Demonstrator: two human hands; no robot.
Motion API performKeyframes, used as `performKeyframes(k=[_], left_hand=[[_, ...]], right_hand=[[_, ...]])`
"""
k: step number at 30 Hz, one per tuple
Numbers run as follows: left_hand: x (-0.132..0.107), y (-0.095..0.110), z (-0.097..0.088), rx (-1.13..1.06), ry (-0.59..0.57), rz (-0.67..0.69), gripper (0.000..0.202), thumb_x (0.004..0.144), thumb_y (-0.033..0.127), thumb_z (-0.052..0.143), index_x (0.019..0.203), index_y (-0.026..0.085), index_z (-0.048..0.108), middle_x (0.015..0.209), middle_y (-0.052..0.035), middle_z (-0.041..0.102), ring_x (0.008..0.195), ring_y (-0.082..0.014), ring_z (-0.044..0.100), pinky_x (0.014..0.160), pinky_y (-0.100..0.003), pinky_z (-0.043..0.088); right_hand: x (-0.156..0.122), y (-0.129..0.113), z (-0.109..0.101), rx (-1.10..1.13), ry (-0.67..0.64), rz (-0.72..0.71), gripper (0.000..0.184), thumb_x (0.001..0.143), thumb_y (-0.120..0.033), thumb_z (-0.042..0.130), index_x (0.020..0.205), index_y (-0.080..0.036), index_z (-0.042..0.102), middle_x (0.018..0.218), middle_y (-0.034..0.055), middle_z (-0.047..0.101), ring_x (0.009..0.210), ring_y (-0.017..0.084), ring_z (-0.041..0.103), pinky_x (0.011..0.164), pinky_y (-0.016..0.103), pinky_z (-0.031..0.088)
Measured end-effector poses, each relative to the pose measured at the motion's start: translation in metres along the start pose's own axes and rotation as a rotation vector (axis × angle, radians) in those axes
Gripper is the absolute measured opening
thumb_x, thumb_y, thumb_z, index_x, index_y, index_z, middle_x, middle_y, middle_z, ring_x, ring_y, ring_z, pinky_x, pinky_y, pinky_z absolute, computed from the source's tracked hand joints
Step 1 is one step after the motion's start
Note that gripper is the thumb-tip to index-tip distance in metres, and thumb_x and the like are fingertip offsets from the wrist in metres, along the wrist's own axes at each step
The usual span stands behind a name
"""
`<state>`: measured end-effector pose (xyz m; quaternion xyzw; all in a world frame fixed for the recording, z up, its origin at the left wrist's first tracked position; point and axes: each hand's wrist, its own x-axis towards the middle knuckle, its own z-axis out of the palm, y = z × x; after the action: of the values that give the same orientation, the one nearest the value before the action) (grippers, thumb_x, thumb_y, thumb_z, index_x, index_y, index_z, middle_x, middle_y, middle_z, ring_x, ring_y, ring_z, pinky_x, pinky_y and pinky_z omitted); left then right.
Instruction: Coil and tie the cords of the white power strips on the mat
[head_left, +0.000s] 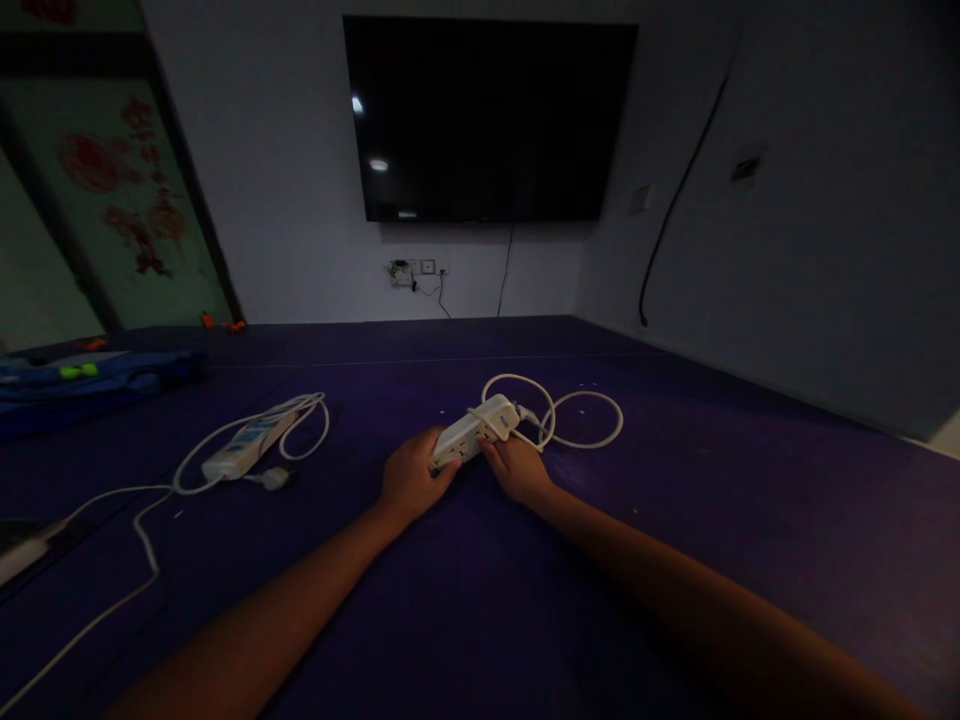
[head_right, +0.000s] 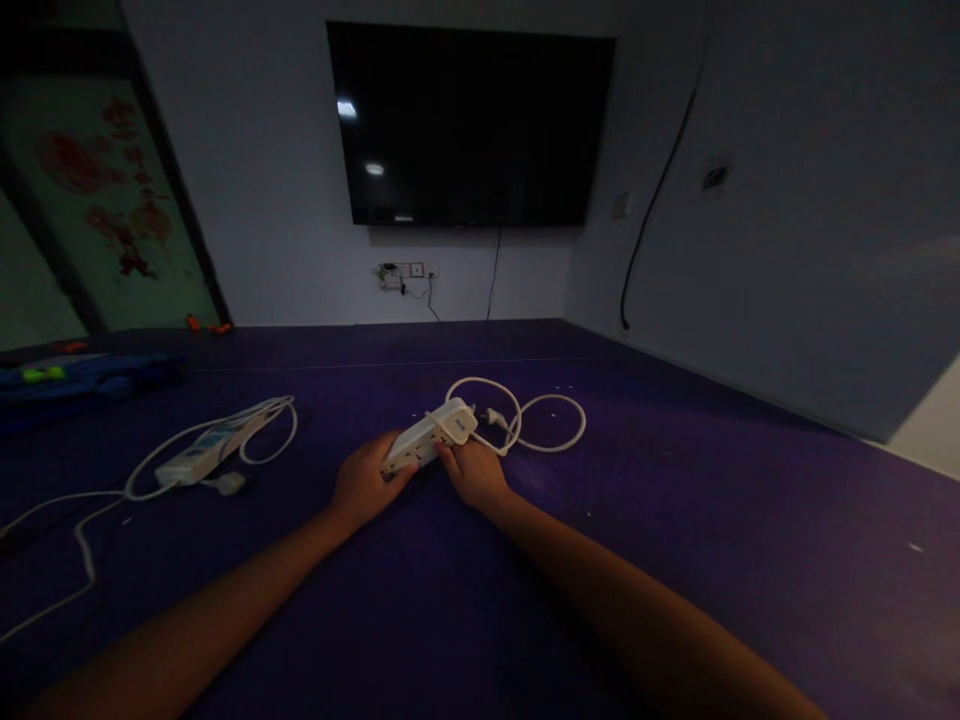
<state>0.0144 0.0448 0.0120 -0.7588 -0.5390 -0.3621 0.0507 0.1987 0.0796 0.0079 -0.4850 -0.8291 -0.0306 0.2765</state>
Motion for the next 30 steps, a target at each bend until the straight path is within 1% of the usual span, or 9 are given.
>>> performKeyframes(k=[6,12,17,23,30], left_hand=[[0.0002,-0.0004,0.0006,0.0,0.004,0.003,0.041,0.075,0.04,0.054,0.111,0.022,0.05,0.1,-0.0051,0.064,0.088,-0.0206,0.06,0.079,-0.032,0.047],[0.0004,-0.0012,0.0007,-0.001,0.0,0.02,0.04,0.076,0.04,0.053,0.112,0.022,0.049,0.103,-0.0051,0.063,0.09,-0.0211,0.059,0.079,-0.033,0.046],[0.0003,-0.0012,0.0009,-0.016,0.004,0.025,0.04,0.076,0.04,0.054,0.112,0.023,0.049,0.102,-0.0048,0.063,0.09,-0.0208,0.059,0.078,-0.033,0.046],[0.0006,-0.0001,0.0006,-0.021,0.0,0.006,0.039,0.075,0.04,0.054,0.11,0.023,0.049,0.103,-0.0045,0.063,0.091,-0.0205,0.059,0.078,-0.032,0.046],[0.0007,-0.0004,-0.0001,-0.035,-0.017,0.009,0.039,0.076,0.04,0.053,0.11,0.022,0.049,0.104,-0.0049,0.062,0.091,-0.0209,0.059,0.078,-0.033,0.046]], right_hand=[[0.0001,-0.002,-0.0018,-0.019,-0.03,0.016,0.046,0.093,-0.035,0.021,0.098,-0.014,0.061,0.095,0.0105,0.065,0.092,0.019,0.059,0.078,0.024,0.04],[-0.0004,-0.0022,-0.0012,-0.02,-0.023,0.018,0.046,0.093,-0.035,0.021,0.102,-0.013,0.06,0.097,0.0114,0.065,0.094,0.02,0.058,0.079,0.025,0.04],[0.0003,0.0008,0.0015,-0.025,-0.032,0.025,0.047,0.093,-0.037,0.02,0.097,-0.013,0.061,0.096,0.0113,0.065,0.092,0.02,0.059,0.078,0.026,0.04],[0.0,0.0006,-0.0001,-0.018,-0.035,0.013,0.048,0.093,-0.038,0.02,0.095,-0.014,0.061,0.09,0.0103,0.066,0.088,0.02,0.06,0.075,0.025,0.041],[0.0011,0.0019,0.0004,-0.017,-0.039,0.015,0.047,0.093,-0.037,0.02,0.097,-0.014,0.061,0.095,0.0105,0.065,0.09,0.02,0.059,0.076,0.026,0.041]])
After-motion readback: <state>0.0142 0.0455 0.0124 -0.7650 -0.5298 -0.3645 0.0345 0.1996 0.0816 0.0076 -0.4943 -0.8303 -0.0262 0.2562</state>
